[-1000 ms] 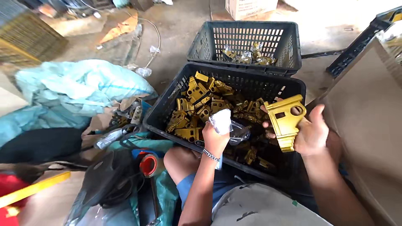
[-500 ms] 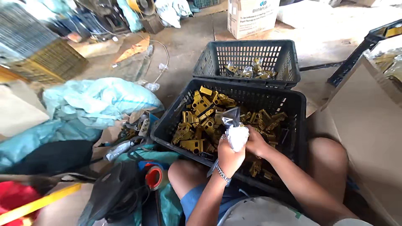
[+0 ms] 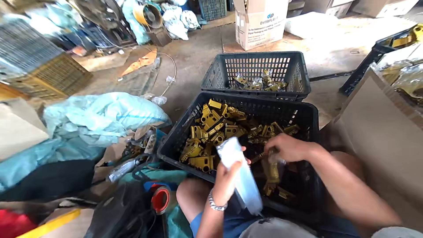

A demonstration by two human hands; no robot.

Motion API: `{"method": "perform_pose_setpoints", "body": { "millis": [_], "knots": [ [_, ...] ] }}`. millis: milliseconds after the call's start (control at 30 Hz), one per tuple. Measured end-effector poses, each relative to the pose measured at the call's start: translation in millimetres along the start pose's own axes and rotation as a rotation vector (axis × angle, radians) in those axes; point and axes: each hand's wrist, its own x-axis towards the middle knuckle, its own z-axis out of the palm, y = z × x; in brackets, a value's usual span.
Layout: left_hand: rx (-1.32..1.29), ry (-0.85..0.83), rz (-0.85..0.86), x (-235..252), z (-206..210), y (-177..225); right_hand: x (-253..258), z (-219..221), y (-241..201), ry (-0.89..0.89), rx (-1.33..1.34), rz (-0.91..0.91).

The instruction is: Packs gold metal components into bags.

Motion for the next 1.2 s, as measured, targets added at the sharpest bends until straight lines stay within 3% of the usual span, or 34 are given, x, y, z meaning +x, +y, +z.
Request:
{"method": "perform_pose_setpoints", "body": {
  "millis": [100,133,200,300,367,433,500,600,733,800,867,967,1033,1200],
  "knots": [
    [0.119,0.119,-0.03,-3.8,-17.9,1.5,-1.2,-19.8,17.2,0.604,-0.012,0.088],
    [0.197,0.158,0.018,-5.2,-16.7,-4.5,1.4,-21.7,16.3,0.688,0.024,0.14],
    [0.319,0.233,0.151,-2.6,-7.4,-19.2,0.5,-8.4,-1.1,0.548,0.194,0.134],
    [0.448,0.23,0.379,6.2,9.0,-36.0,-3.2,42.9,-34.3,0.249,0.499,-0.148],
    [0.293,0.111,0.284,1.2,16.1,-26.4,-4.8,52.4,-38.0,0.255,0.632,-0.2],
    [0.026,-0.041,-0.006,-3.8,16.8,-5.6,-8.6,45.5,-33.2,0.225,0.713,-0.106],
    [0.022,-0.066,-0.145,0.5,13.7,1.5,-12.0,46.2,-32.3,0.186,0.699,-0.04],
    [0.374,0.042,0.088,12.5,7.8,-12.0,-12.0,56.1,-34.5,0.139,0.732,0.028],
    [0.44,0.05,0.214,16.3,15.1,-14.2,-14.8,57.5,-33.1,0.104,0.9,0.013],
    [0.408,0.043,0.135,14.6,17.1,-12.5,-13.8,62.1,-35.2,0.157,0.892,0.071],
    [0.311,0.046,-0.048,16.2,19.5,-6.4,-12.6,69.0,-37.6,0.207,0.831,0.106],
    [0.266,0.041,-0.183,19.5,14.0,-8.1,-15.1,76.0,-35.1,0.217,0.739,0.049],
    [0.336,0.063,-0.154,18.7,9.2,-12.9,-17.2,71.4,-28.4,0.176,0.786,-0.005],
    [0.534,0.132,0.154,19.6,9.1,-22.9,-18.6,62.0,-24.7,0.139,0.891,0.09]
  ]
}}
